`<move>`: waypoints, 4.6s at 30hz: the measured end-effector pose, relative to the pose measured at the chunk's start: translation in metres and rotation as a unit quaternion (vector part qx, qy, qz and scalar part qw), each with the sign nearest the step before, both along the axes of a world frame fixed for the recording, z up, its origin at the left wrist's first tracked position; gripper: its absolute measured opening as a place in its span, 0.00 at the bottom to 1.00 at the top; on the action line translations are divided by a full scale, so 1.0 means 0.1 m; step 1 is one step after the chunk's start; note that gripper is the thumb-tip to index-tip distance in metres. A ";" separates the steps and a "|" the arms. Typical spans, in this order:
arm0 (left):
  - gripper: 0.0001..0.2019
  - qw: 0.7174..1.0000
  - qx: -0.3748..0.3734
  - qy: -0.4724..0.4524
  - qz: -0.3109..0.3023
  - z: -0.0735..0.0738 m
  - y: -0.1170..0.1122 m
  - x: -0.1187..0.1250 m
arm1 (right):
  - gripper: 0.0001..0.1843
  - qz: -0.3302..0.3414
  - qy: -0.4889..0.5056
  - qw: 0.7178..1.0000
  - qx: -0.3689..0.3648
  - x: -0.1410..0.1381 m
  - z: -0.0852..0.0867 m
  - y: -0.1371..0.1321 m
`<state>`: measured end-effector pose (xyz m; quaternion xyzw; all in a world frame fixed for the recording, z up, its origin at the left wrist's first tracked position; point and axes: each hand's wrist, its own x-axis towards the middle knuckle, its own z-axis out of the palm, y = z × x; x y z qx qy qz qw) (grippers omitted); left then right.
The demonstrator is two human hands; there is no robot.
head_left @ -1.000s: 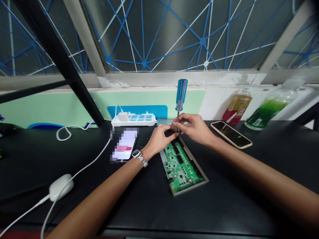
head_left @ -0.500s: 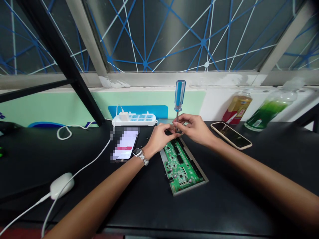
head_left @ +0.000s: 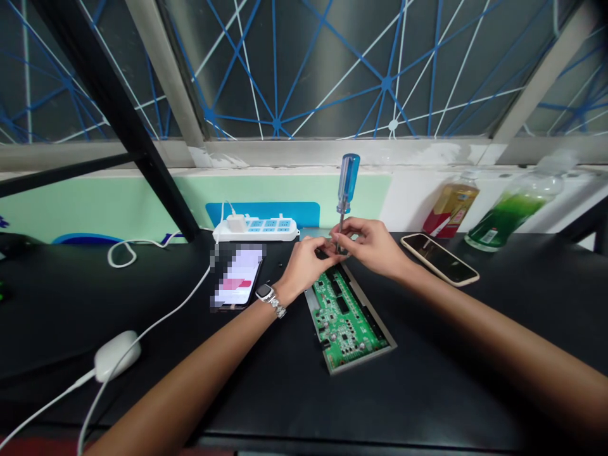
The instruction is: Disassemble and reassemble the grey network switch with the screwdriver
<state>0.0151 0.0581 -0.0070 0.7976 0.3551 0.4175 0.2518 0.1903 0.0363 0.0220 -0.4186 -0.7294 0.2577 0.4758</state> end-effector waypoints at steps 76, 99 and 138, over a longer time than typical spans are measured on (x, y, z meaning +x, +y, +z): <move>0.12 0.986 -0.079 0.133 -0.056 0.03 -0.03 -0.34 | 0.18 0.010 -0.057 0.998 0.010 -0.12 -0.07 -0.11; 0.11 0.995 -0.010 0.074 -0.061 0.02 -0.10 -0.25 | 0.15 0.044 -0.140 0.989 0.019 -0.07 -0.02 -0.09; 0.09 0.994 -0.095 -0.041 -0.030 -0.10 -0.12 -0.12 | 0.20 -0.052 -0.002 0.999 -0.003 -0.18 0.50 -0.12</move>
